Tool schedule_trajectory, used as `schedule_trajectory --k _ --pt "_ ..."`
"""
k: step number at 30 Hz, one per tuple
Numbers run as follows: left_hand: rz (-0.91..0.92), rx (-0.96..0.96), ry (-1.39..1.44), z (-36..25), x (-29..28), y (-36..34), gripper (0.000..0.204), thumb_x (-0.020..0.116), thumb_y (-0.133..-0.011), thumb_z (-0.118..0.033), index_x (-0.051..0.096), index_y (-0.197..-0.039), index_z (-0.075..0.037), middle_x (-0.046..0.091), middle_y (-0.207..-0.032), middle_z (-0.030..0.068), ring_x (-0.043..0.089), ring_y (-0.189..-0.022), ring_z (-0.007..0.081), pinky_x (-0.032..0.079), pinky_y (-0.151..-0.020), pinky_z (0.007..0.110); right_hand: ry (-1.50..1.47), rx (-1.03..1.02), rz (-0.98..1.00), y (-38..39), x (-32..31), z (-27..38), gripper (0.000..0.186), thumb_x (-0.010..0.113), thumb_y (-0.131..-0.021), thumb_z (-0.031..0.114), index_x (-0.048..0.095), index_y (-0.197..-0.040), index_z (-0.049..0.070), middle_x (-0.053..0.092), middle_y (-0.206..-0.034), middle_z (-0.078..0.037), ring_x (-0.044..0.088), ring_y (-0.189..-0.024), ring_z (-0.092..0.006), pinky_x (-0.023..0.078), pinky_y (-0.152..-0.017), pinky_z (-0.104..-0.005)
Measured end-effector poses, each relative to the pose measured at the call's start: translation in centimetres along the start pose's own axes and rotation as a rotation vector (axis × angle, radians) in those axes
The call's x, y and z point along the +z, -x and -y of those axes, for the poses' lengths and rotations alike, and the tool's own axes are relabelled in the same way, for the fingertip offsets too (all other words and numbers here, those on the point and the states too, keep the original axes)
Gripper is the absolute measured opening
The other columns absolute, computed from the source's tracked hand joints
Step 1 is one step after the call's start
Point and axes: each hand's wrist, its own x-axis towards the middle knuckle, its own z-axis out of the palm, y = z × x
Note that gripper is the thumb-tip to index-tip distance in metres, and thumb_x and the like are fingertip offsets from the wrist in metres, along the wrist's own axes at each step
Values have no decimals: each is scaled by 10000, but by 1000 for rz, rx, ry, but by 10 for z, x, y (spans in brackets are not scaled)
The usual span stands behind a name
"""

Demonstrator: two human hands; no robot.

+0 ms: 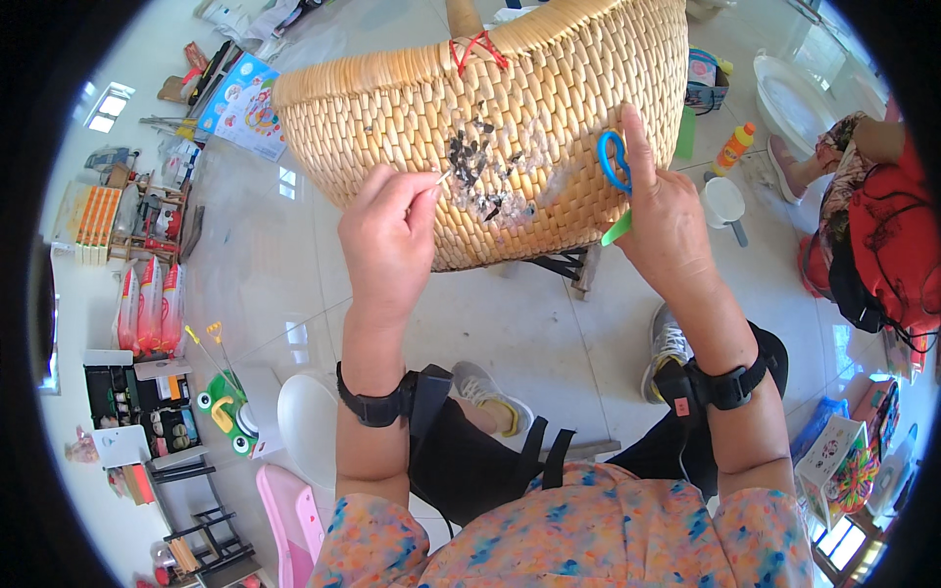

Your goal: The person repairs a woven basket by using a pair of scissors to cut and pull out damaged sections of the weave and then applies glue and replacement material by hand to the basket's side.

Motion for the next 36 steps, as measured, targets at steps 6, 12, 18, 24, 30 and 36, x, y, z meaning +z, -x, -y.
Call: schedule_trajectory --k 6,12,18,24,30,36 --pt "115 -103 151 -8 -5 -2 122 704 -790 7 665 -884 -61 528 -757 78 575 -644 271 468 -578 372 -19 5 14 0 2 0 1256 875 -591 1 112 -1572 181 657 -926 -176 629 -865 -391 509 -758 -461" --pt "0 54 -11 -7 3 -8 142 689 -750 29 673 -861 -57 520 -755 64 577 -694 251 472 -598 371 -10 -21 -3 0 3 -3 1255 876 -593 5 111 -1573 177 656 -915 -171 630 -860 -388 509 -762 -457" --pt "104 163 -139 -7 -3 -8 121 713 -789 12 698 -902 -28 578 -781 86 608 -698 253 492 -627 341 -14 -20 3 0 2 0 1248 875 -608 17 104 -1575 187 657 -892 -167 628 -855 -372 511 -769 -450" --pt "41 54 -33 -9 -7 -6 110 705 -803 6 696 -905 -33 606 -783 92 623 -697 266 496 -621 349 -16 -21 -2 1 3 -1 1244 875 -614 19 105 -1576 189 647 -865 -159 625 -841 -368 504 -755 -449" --pt "60 57 -198 -9 0 8 102 717 -793 -8 681 -878 -52 599 -753 77 615 -668 274 486 -580 354 -32 -52 -26 1 4 -2 1233 871 -619 11 112 -1575 183 642 -860 -159 624 -836 -370 500 -742 -447" --pt "126 124 -155 -13 3 14 106 721 -778 -13 686 -865 -63 575 -728 69 596 -628 264 482 -566 351 -39 -34 -29 1 4 -2 1231 868 -620 6 111 -1575 182 641 -856 -161 624 -839 -373 498 -737 -450"
